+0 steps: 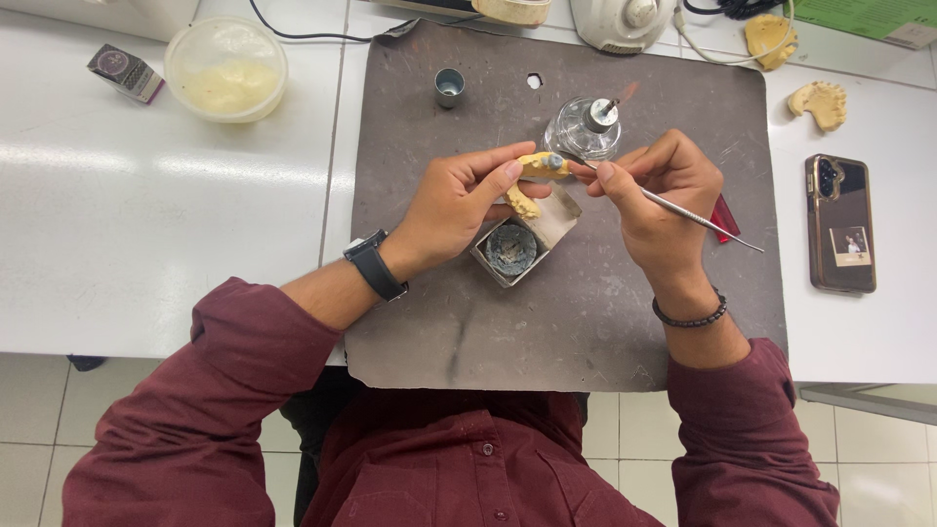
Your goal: The person holds a partial denture framework on a plaster model in one hand and uses a heated wax spatula, warmed over an alcohol lamp, to scoop wax from a metal box and apply it to the metal framework. They repeatedly heat the tool over the lamp and add wax to different spots on the denture.
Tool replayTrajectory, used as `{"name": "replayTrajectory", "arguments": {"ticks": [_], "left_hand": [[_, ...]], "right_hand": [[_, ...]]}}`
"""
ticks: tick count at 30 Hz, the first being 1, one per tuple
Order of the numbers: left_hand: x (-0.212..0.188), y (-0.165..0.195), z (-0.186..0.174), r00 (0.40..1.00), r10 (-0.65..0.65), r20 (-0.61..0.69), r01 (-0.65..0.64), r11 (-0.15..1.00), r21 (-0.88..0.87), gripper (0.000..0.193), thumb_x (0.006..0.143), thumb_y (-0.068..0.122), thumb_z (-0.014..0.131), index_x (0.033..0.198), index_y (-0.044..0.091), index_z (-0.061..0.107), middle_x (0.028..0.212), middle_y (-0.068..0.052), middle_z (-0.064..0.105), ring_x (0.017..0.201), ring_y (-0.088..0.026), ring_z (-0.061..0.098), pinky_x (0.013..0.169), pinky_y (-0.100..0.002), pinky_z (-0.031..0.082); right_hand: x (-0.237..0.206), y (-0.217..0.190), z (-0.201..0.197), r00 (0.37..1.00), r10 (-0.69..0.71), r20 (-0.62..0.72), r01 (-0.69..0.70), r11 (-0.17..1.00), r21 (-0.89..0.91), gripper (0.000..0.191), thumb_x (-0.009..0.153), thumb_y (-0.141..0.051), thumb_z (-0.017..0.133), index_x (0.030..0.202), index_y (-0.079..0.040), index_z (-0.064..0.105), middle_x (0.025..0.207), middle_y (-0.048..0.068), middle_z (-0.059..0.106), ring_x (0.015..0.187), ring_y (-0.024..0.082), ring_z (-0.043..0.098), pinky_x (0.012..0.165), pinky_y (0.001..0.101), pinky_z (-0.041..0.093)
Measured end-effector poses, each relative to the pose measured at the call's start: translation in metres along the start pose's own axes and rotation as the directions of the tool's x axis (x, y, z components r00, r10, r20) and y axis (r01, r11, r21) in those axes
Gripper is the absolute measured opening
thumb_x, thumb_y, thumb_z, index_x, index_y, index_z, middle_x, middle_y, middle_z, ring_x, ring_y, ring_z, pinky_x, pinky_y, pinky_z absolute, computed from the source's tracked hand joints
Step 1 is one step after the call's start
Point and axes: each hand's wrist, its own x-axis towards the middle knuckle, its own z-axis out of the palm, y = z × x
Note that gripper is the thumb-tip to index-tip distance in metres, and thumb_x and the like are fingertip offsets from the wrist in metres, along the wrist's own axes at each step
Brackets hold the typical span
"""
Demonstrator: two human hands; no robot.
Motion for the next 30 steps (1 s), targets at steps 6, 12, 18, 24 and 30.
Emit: {"name": "replayTrajectory", "arguments": {"ticks": [6, 12, 18, 24, 30], "left_hand": [[0.0007, -0.0016, 0.0006, 1.0, -0.012, -0.002, 0.012, 1.0, -0.021, 0.045, 0.108, 0.02, 0.052, 0.146, -0.004, 0.052, 0.133, -0.014, 0.068, 0.118, -0.023, 0.072, 0.093, -0.031, 0.065], [0.0012, -0.0017, 0.0002, 1.0, -0.003, 0.006, 0.003, 1.0, -0.014, 0.044, 0.108, 0.02, 0.052, 0.145, -0.004, 0.053, 0.133, -0.015, 0.068, 0.119, -0.023, 0.072, 0.094, -0.031, 0.066], [0.0008, 0.0001, 0.0006, 1.0, 0.003, 0.003, -0.003, 0.999, 0.036, 0.044, 0.108, 0.02, 0.051, 0.145, -0.004, 0.052, 0.133, -0.016, 0.069, 0.118, -0.024, 0.073, 0.094, -0.031, 0.066], [0.0011, 0.0013, 0.0008, 1.0, 0.004, 0.006, -0.004, 1.0, 0.022, 0.046, 0.108, 0.021, 0.051, 0.146, -0.005, 0.051, 0.133, -0.017, 0.068, 0.118, -0.024, 0.072, 0.094, -0.032, 0.065], [0.001, 0.0018, -0.0035, 0.996, -0.092, 0.005, 0.092, 0.99, -0.104, 0.047, 0.108, 0.022, 0.05, 0.147, -0.005, 0.05, 0.128, -0.022, 0.07, 0.116, -0.026, 0.073, 0.095, -0.035, 0.065]], "right_hand": [[-0.0006, 0.0001, -0.0003, 1.0, -0.015, 0.004, 0.015, 0.999, -0.046, 0.024, 0.105, 0.006, 0.069, 0.092, -0.003, 0.051, 0.09, 0.019, 0.072, 0.086, 0.021, 0.077, 0.089, 0.038, 0.069], [-0.0001, 0.0011, -0.0008, 1.0, -0.004, -0.005, 0.004, 0.996, -0.09, 0.023, 0.104, 0.004, 0.071, 0.092, -0.003, 0.053, 0.091, 0.019, 0.073, 0.092, 0.023, 0.078, 0.083, 0.0325, 0.068], [0.0005, 0.0015, -0.0024, 1.0, -0.014, 0.01, 0.015, 0.991, -0.135, 0.023, 0.104, 0.004, 0.071, 0.092, -0.004, 0.053, 0.09, 0.019, 0.073, 0.092, 0.022, 0.078, 0.081, 0.0313, 0.067], [0.0008, 0.0024, -0.0031, 0.999, -0.036, 0.026, 0.038, 0.996, -0.079, 0.022, 0.107, 0.005, 0.069, 0.095, -0.002, 0.052, 0.091, 0.018, 0.072, 0.088, 0.022, 0.078, 0.088, 0.0371, 0.07], [0.0001, 0.0031, -0.0089, 0.994, 0.033, -0.101, -0.02, 0.991, 0.131, 0.018, 0.108, 0.004, 0.068, 0.099, -0.002, 0.054, 0.096, 0.018, 0.072, 0.091, 0.025, 0.079, 0.087, 0.0385, 0.069]]}}
